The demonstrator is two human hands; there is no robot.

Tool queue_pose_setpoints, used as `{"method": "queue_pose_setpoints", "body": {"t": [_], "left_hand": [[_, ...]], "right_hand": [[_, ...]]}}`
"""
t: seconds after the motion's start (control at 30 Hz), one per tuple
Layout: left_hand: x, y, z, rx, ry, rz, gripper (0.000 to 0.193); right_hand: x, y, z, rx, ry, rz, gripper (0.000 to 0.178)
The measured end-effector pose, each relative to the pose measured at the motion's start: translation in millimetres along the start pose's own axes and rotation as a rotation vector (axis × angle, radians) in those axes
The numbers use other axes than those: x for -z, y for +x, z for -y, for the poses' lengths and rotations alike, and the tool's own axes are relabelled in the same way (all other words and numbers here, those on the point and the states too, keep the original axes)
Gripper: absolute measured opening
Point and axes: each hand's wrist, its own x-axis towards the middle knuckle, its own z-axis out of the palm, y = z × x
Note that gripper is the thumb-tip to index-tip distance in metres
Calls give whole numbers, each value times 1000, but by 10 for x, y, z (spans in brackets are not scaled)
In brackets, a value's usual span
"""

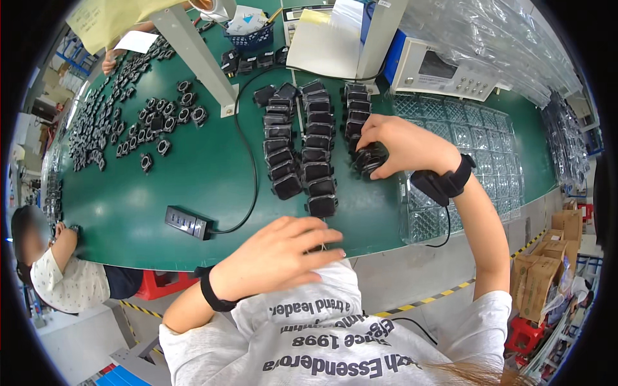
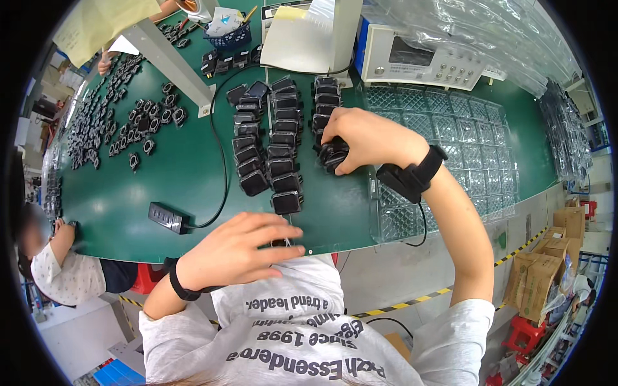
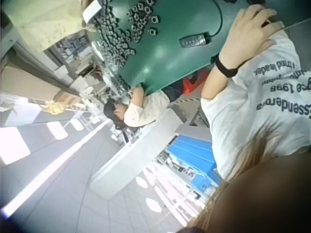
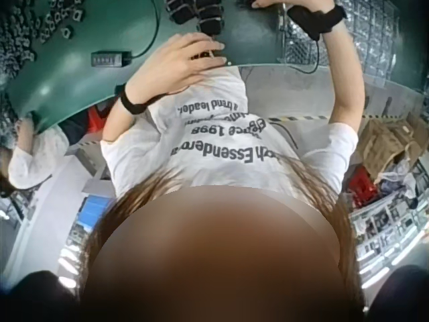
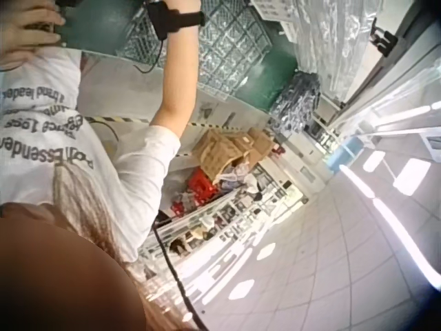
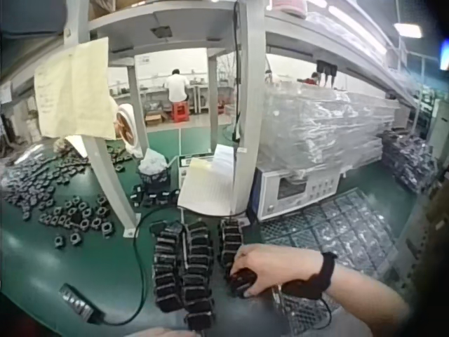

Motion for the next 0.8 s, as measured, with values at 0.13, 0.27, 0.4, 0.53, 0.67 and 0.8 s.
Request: {"method": "queue_pose_setpoints", "body": {"t": [0.13,0.27,0.4,0.53,0.67,0.8], "left_hand": [[-208,-131,96,125,64,-45,36],[-262,-80,40,104,212,-54,30],[-276,92,36,43,338,-59,24],[-267,409,146,57,234,-45,20],[-290,657,269,54,312,-67,19],[-282,711,368,166,324,-136,17]], "right_hand": [[-36,1,-21,-61,-17,8,51],[-71,-2,79,-68,-111,-16,55],[-126,-43,229,-102,-219,-102,69],[-212,-131,206,-76,-270,-216,78],[-32,-390,421,-36,-434,-341,76],[555,-666,677,49,-599,-661,60]]}}
